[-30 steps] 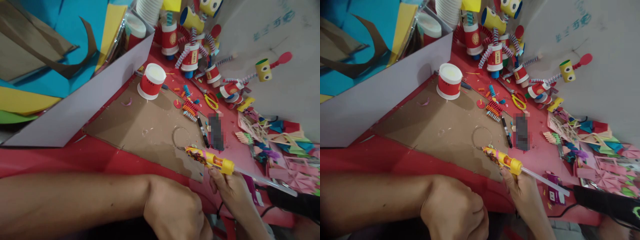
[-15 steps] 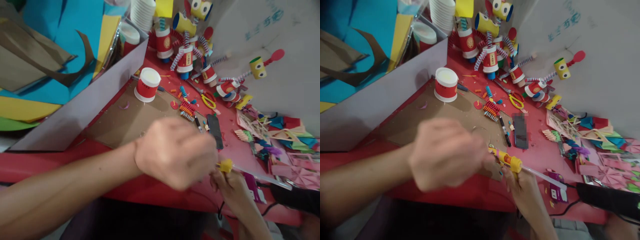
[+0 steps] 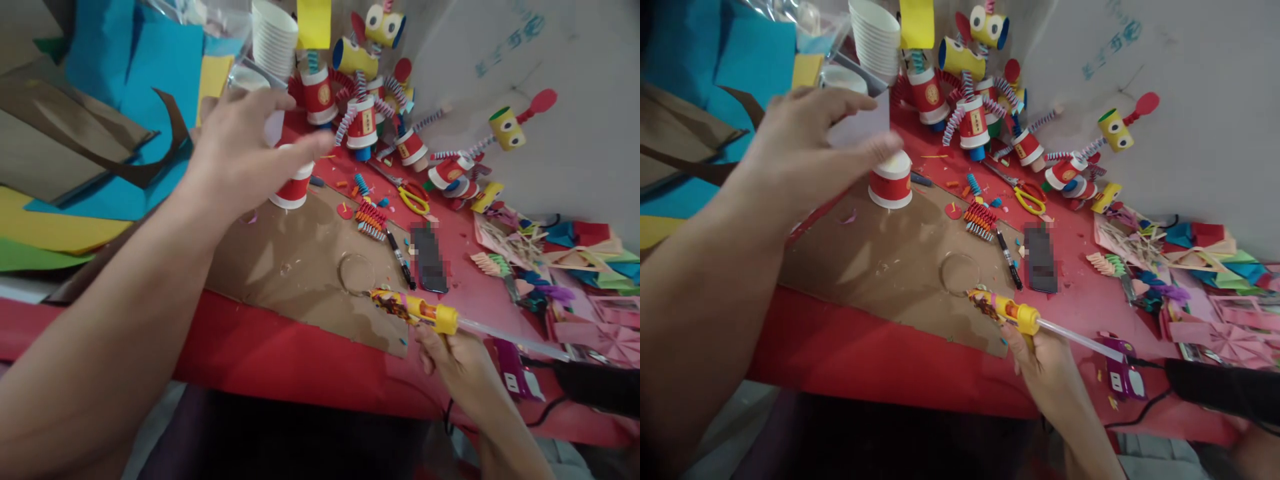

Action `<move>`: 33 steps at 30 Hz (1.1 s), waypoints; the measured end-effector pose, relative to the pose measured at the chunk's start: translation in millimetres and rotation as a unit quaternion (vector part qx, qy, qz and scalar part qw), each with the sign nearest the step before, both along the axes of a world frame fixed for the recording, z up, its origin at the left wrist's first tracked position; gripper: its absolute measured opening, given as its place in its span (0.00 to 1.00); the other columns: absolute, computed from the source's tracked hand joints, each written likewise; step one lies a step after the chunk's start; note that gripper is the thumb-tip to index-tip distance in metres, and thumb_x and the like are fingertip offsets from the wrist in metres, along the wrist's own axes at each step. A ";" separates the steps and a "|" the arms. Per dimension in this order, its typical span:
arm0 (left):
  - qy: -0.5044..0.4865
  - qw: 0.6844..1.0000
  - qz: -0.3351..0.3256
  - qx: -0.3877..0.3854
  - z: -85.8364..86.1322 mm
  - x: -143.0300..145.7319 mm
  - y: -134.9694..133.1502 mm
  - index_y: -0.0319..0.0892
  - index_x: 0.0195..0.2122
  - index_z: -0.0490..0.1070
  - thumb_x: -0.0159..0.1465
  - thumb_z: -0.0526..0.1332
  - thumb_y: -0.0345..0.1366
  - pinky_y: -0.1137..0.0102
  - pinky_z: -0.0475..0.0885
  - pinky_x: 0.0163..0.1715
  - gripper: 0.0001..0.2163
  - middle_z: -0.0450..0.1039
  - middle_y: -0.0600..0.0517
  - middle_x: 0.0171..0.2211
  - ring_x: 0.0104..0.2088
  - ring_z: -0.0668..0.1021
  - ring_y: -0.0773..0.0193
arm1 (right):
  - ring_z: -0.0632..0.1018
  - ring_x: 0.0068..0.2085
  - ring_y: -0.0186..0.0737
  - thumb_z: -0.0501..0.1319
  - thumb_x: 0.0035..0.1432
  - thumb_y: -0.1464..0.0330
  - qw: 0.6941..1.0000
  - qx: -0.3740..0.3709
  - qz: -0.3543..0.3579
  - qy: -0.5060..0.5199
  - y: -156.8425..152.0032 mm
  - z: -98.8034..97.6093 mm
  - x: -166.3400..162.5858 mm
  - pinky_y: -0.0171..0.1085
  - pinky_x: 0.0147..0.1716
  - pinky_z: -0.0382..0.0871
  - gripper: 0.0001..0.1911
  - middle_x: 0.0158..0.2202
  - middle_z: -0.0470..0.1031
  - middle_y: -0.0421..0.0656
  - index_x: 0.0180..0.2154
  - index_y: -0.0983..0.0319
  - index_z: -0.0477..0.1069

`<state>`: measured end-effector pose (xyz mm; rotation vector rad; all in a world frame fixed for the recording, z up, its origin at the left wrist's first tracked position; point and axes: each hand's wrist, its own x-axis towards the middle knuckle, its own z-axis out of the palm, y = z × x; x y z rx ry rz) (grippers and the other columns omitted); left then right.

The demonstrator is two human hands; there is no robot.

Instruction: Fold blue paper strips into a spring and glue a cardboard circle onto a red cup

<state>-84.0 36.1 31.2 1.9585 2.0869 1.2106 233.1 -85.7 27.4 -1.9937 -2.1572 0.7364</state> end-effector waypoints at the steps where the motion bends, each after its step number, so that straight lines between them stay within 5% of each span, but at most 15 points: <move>1: 0.024 1.000 0.003 -0.019 -2.3 -0.1 0.3 0.38 0.51 0.68 0.46 0.54 0.62 0.46 0.61 0.43 0.38 0.68 0.46 0.45 0.51 0.66 0.38 | 0.71 0.18 0.35 0.46 0.61 0.51 1.000 -0.002 0.000 0.002 0.0 -0.3 0.3 0.33 0.23 0.61 0.28 0.13 0.68 0.39 0.15 0.59 0.61; 8: 0.126 0.980 -0.125 0.096 -1.5 3.9 -4.8 0.36 0.49 0.70 0.52 0.53 0.57 0.55 0.60 0.50 0.33 0.68 0.47 0.44 0.50 0.67 0.53 | 0.70 0.17 0.35 0.46 0.61 0.51 1.000 0.011 -0.006 0.011 -0.8 -1.5 -0.4 0.33 0.21 0.60 0.28 0.12 0.67 0.38 0.15 0.59 0.61; 14: 0.167 0.968 -0.182 -0.035 -12.3 6.8 -10.8 0.38 0.50 0.69 0.54 0.63 0.44 0.55 0.56 0.55 0.24 0.68 0.42 0.48 0.53 0.67 0.50 | 0.70 0.18 0.34 0.47 0.61 0.52 0.997 0.020 -0.043 0.058 -5.5 -4.4 7.0 0.33 0.23 0.62 0.29 0.13 0.66 0.39 0.14 0.60 0.61; 17: 0.179 0.965 -0.186 -0.049 -18.3 5.0 -8.2 0.39 0.48 0.71 0.56 0.60 0.34 0.56 0.57 0.55 0.17 0.67 0.42 0.49 0.53 0.66 0.51 | 0.71 0.19 0.34 0.48 0.61 0.53 0.988 0.011 -0.075 0.133 -10.8 -10.7 17.6 0.33 0.23 0.63 0.27 0.15 0.67 0.40 0.15 0.60 0.62; 25: 0.098 0.983 -0.153 -0.013 -29.8 8.9 7.7 0.41 0.55 0.64 0.55 0.62 0.34 0.58 0.64 0.49 0.25 0.65 0.44 0.43 0.46 0.69 0.54 | 0.70 0.18 0.35 0.52 0.59 0.54 0.935 0.080 -0.205 0.276 -29.3 -20.3 37.4 0.34 0.18 0.64 0.19 0.18 0.68 0.39 0.29 0.62 0.66; 29: 0.005 0.991 -0.126 0.051 -43.6 7.4 18.6 0.46 0.44 0.73 0.49 0.67 0.35 0.59 0.65 0.49 0.19 0.63 0.48 0.43 0.46 0.69 0.54 | 0.72 0.20 0.37 0.54 0.56 0.51 0.930 0.164 -0.241 0.223 -34.6 -20.2 48.5 0.36 0.20 0.66 0.20 0.19 0.69 0.41 0.26 0.61 0.66; 33: -0.113 0.973 -0.168 0.114 -34.5 20.6 12.5 0.48 0.41 0.74 0.50 0.68 0.36 0.59 0.64 0.52 0.16 0.66 0.50 0.44 0.48 0.69 0.56 | 0.74 0.20 0.39 0.50 0.59 0.55 0.918 0.247 -0.261 0.168 -39.7 -26.1 61.1 0.37 0.21 0.68 0.20 0.18 0.70 0.42 0.24 0.60 0.67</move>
